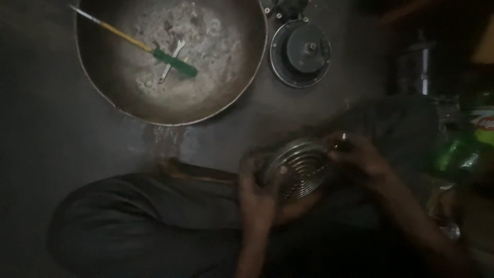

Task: The person sits on the floor and disassembles a small electric motor, removing the end cap and rotor. They then use a screwdriver to adjust the fan blades on the stator assembly before reassembling the motor components.

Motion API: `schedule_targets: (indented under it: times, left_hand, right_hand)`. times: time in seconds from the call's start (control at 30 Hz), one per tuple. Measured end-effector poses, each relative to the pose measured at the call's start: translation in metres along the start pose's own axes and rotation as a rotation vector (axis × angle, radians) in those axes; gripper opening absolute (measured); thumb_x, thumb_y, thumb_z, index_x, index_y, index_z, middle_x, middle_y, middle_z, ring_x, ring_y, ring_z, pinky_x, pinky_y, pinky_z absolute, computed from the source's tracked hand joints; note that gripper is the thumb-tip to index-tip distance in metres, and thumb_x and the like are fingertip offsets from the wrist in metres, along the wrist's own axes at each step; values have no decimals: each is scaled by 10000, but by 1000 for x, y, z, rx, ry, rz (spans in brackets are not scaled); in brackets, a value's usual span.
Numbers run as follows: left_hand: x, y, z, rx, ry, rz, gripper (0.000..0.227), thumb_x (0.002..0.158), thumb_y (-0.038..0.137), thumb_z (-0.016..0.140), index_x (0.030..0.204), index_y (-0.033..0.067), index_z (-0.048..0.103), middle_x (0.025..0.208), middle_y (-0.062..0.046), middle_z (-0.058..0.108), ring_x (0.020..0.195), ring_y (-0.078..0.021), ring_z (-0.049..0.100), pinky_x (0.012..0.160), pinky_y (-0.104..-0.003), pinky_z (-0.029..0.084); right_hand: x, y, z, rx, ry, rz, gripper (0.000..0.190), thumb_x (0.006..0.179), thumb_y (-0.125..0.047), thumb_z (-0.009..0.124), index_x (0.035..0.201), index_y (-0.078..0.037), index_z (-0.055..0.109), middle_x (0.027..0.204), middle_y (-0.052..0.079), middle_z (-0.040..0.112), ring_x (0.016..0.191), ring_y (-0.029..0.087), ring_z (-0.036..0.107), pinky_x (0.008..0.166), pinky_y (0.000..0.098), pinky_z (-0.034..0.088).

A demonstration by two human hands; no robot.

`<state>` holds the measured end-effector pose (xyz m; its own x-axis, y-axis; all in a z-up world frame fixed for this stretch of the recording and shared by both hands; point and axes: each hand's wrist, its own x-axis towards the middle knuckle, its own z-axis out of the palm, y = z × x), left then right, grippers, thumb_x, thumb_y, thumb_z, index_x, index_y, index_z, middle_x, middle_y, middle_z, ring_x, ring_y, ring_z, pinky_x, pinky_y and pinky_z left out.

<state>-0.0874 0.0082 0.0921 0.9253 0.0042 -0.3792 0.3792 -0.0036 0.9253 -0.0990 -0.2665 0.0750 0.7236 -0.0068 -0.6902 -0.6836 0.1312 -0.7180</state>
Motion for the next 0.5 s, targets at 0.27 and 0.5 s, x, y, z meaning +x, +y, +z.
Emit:
schedule_targets:
  times: [0.27, 0.5]
  left_hand:
    - [-9, 14, -12, 119, -91, 30, 290, 790, 232, 847, 996, 65, 729, 945, -84, 692, 833, -232, 664, 723, -365, 533]
    - [6, -2, -12, 10, -15, 34, 329, 826, 216, 829, 1075, 42, 704, 1040, -95, 702, 924, -237, 676, 786, -374, 554]
  right_hand:
    - [-2, 25, -15, 112, 31, -49, 304, 934, -54, 728, 1226, 23, 696, 1124, 119, 721, 976, 220, 658, 831, 355, 530]
    - [2, -5, 17, -428, 289, 102, 249, 916, -155, 684, 1147, -72, 728, 1077, 73, 775, 994, 185, 747, 856, 320, 592]
